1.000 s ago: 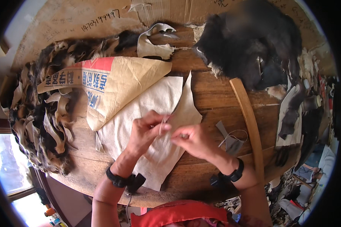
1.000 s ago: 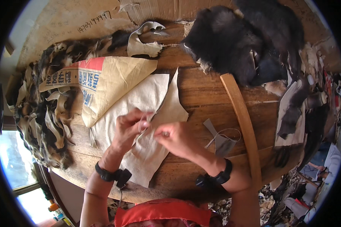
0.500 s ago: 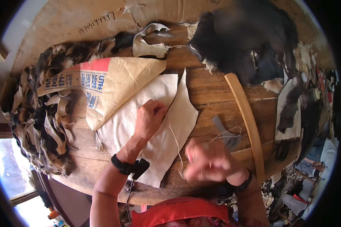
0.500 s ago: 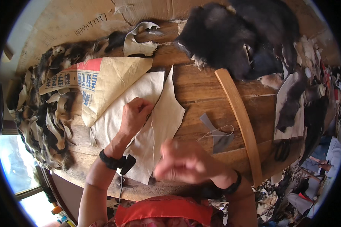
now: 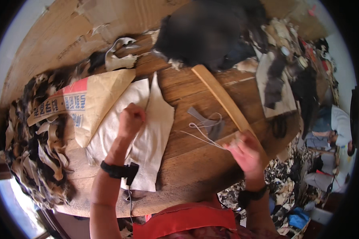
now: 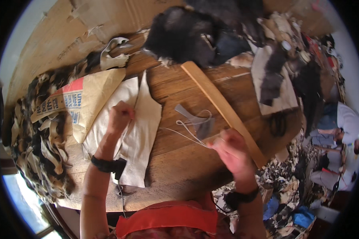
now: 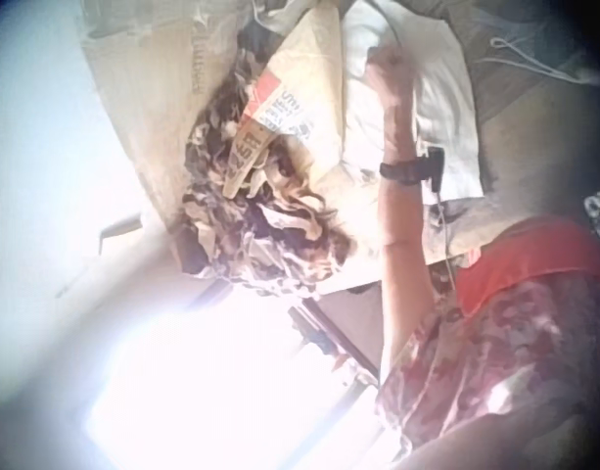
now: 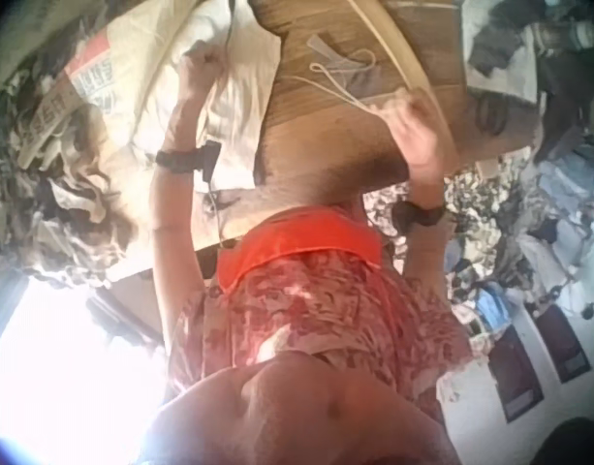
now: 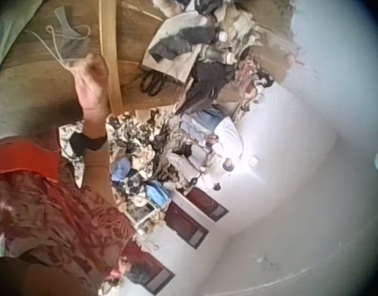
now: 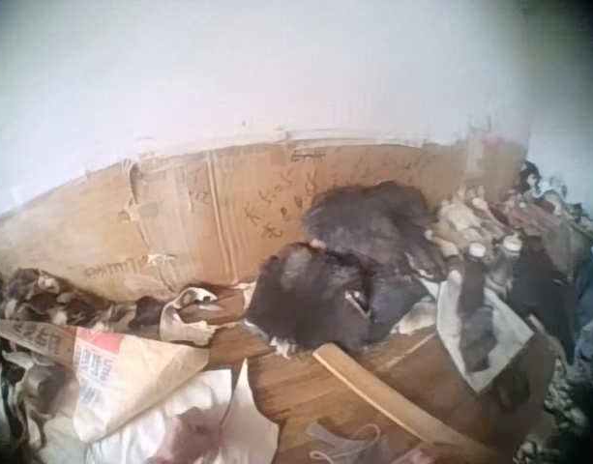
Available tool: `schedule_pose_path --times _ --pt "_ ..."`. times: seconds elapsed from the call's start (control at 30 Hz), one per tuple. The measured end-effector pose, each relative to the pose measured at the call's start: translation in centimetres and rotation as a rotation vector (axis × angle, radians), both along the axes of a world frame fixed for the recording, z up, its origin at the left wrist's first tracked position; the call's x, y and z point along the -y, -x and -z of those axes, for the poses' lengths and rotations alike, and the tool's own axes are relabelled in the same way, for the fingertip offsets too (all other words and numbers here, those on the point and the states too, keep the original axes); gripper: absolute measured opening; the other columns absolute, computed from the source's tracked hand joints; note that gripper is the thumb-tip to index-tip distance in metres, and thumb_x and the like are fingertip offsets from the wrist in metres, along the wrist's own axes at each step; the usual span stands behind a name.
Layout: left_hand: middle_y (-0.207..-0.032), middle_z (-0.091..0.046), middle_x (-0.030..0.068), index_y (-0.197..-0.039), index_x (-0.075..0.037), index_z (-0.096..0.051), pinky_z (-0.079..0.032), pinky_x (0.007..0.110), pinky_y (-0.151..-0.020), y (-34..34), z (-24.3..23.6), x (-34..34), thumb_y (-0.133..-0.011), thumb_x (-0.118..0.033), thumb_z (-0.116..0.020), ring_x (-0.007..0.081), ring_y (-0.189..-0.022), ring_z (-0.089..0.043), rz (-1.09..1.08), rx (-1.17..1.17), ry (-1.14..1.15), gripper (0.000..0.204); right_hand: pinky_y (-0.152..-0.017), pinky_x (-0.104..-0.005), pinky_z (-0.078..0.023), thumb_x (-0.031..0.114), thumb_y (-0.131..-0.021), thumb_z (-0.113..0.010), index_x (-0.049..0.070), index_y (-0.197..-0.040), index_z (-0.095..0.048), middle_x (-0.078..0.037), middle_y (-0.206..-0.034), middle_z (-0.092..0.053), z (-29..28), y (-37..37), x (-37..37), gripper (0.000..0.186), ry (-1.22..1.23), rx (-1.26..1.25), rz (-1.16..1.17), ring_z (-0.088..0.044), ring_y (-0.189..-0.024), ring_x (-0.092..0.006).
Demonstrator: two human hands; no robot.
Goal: Cutting out patterns and hand-sewing pieces of animal hide or leather.
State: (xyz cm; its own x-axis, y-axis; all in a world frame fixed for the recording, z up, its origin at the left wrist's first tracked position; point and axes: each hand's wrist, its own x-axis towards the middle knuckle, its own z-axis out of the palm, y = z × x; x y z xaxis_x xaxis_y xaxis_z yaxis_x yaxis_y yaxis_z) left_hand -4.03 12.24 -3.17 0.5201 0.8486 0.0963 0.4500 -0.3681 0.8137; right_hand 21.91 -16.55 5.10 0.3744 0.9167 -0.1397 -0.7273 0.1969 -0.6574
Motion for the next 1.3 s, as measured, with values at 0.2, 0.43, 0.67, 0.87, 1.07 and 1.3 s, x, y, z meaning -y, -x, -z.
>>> schedule_pose_path --times 0.2,0.43,0.67,0.87,1.07,1.3 --pt "-0.131 -0.062 0.0193 -0.124 0.003 -0.063 -0.049 0.037 -0.101 1.7 -3.1 3.4 -0.088 0.006 -0.062 0.0305 -0.118 -0.063 0.189 -0.04 -0.269 0.036 -0.069 -0.0413 -0.054 0.011 -0.087 -0.064 0.006 -0.088 -0.065 -0.004 -0.084 -0.066 -4.5 -16.2 31.0 0.004 1.226 0.795 0.314 -0.067 -0.077 -0.0196" --pt "-0.158 -0.028 0.0236 -0.153 0.002 -0.028 -0.012 0.051 -0.123 1.2 -2.9 6.5 -0.092 -0.022 -0.058 0.0396 -0.149 -0.021 0.387 -0.455 -0.584 0.072 -0.066 -0.0512 -0.052 0.014 -0.091 -0.053 0.01 -0.094 -0.064 -0.016 -0.089 -0.068 0.1 -17.6 41.3 0.012 2.159 2.011 0.594 -0.067 -0.078 -0.0386" --pt "-0.16 -0.026 0.0226 -0.154 0.0 -0.028 -0.014 0.053 -0.122 4.1 -2.2 6.7 -0.089 -0.019 -0.063 0.0399 -0.149 -0.022 0.35 -0.353 -0.535 0.076 -0.068 -0.0466 -0.048 0.01 -0.073 -0.065 0.007 -0.078 -0.065 -0.014 -0.082 -0.062 5.0 -16.5 26.7 0.007 1.721 2.575 0.306 -0.062 -0.078 -0.0329" --pt "-0.156 -0.036 0.0213 -0.149 -0.003 -0.039 -0.02 0.051 -0.121 10.4 -4.8 11.8 -0.089 -0.005 -0.062 0.0339 -0.146 -0.033 0.132 -0.415 -0.369 0.065 -0.082 -0.0484 -0.049 0.009 -0.086 -0.06 0.003 -0.102 -0.07 -0.019 -0.1 -0.066 3.5 -14.7 23.8 0.021 1.633 2.556 0.551 -0.063 -0.092 -0.0342" --pt "-0.159 -0.033 0.0179 -0.152 -0.003 -0.035 -0.019 0.051 -0.122 14.2 -4.3 12.7 -0.09 -0.007 -0.059 0.0323 -0.149 -0.029 0.128 -0.44 -0.406 0.067 -0.098 -0.041 -0.049 0.007 -0.086 -0.071 0.003 -0.121 -0.068 -0.014 -0.12 -0.067 0.3 6.5 4.0 0.035 0.244 1.962 -0.131 -0.061 -0.114 -0.03" --pt "-0.161 -0.024 0.0208 -0.154 -0.005 -0.031 -0.008 0.052 -0.123 13.4 -2.5 14.4 -0.094 -0.068 -0.039 0.0372 -0.151 -0.018 0.179 -0.574 -0.399 0.087 -0.118 -0.0467 -0.029 0.037 -0.088 -0.069 0.008 -0.14 -0.051 -0.012 -0.149 -0.046 5.3 16.9 -3.0 0.062 -0.505 1.904 -0.729 -0.038 -0.142 -0.0302"
